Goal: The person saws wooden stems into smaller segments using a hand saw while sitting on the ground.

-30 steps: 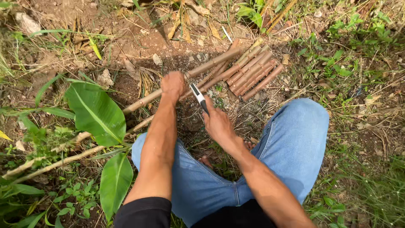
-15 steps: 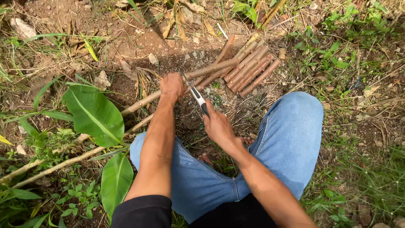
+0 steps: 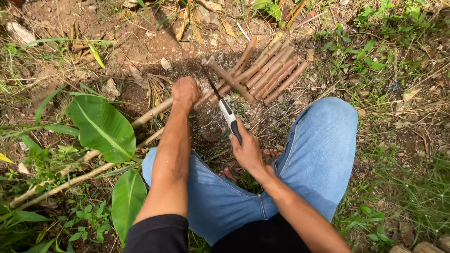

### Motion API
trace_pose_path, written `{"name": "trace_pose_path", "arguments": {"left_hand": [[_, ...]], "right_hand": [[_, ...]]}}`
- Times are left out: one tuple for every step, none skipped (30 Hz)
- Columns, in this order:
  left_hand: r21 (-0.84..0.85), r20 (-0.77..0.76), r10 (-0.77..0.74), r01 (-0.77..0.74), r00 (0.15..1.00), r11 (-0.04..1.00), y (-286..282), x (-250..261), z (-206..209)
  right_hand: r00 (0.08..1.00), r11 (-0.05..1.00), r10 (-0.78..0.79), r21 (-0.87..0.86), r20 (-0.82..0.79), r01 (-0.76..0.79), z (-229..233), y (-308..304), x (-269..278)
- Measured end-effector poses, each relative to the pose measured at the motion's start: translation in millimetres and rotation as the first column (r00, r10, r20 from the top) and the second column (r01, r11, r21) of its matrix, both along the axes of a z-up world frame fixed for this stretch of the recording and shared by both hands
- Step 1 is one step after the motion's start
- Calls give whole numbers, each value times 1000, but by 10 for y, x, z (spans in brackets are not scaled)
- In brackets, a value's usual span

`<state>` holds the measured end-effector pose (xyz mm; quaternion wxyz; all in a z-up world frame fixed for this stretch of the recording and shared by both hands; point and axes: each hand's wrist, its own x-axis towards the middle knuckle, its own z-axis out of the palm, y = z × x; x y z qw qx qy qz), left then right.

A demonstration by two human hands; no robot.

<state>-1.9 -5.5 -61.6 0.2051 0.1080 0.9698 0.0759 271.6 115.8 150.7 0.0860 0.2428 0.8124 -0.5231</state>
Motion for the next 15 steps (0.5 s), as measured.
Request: {"name": "trace_pose_path", "arguments": {"left_hand": [[4,-9,-3,3,1000,1000,22,50,72],[12,10,-5,4,1000,1000,43,83,156],[20,30,-7,6,1000,1000,69,118,230],[17,34,-11,10,999,1000,107,137,353],[83,41,7,-10,999,996,148,151,471],[143,42,25,-31,999,989,162,127,615],[134,38,23,-28,999,991,184,207,857],[212,77,83,-97,994,973,225,241,1109],[285,120,138,-167,983,944,268,278,1358],[287,113,129,-156,985,945,255,243,1226],[221,79,31,-48,996,974,241,198,1090],[150,55,-62,53,997,987,215,164,945],[151,52,-65,57,997,987,226,85,858],[151,66,-70,59,995,987,198,75,751],[152,80,-74,61,994,987,160,65,646]], "right_hand": [[1000,1000,-3,4,-9,3,-68,44,18],[995,995,-95,-19,-15,95,-142,96,28],[982,982,-187,-44,-19,186,-224,153,34],[982,981,-191,-46,-15,190,-438,263,-41],[952,949,-306,-83,-16,303,-659,376,-117],[909,903,-416,-127,-19,410,-882,465,-225],[908,901,-419,-137,-18,413,-866,430,-377],[887,884,-462,-84,-10,459,-849,404,-570],[864,863,-504,-31,-3,504,-830,381,-766],[859,859,-512,-34,-9,512,-1067,376,-890],[868,868,-497,20,-2,497,-1307,371,-1026],[879,877,-476,75,11,474,-1548,366,-1158],[878,876,-479,75,8,477,-1591,397,-1251],[891,870,-445,193,-88,454,-1646,397,-1281],[900,845,-397,310,-179,435,-1699,387,-1311]]}}
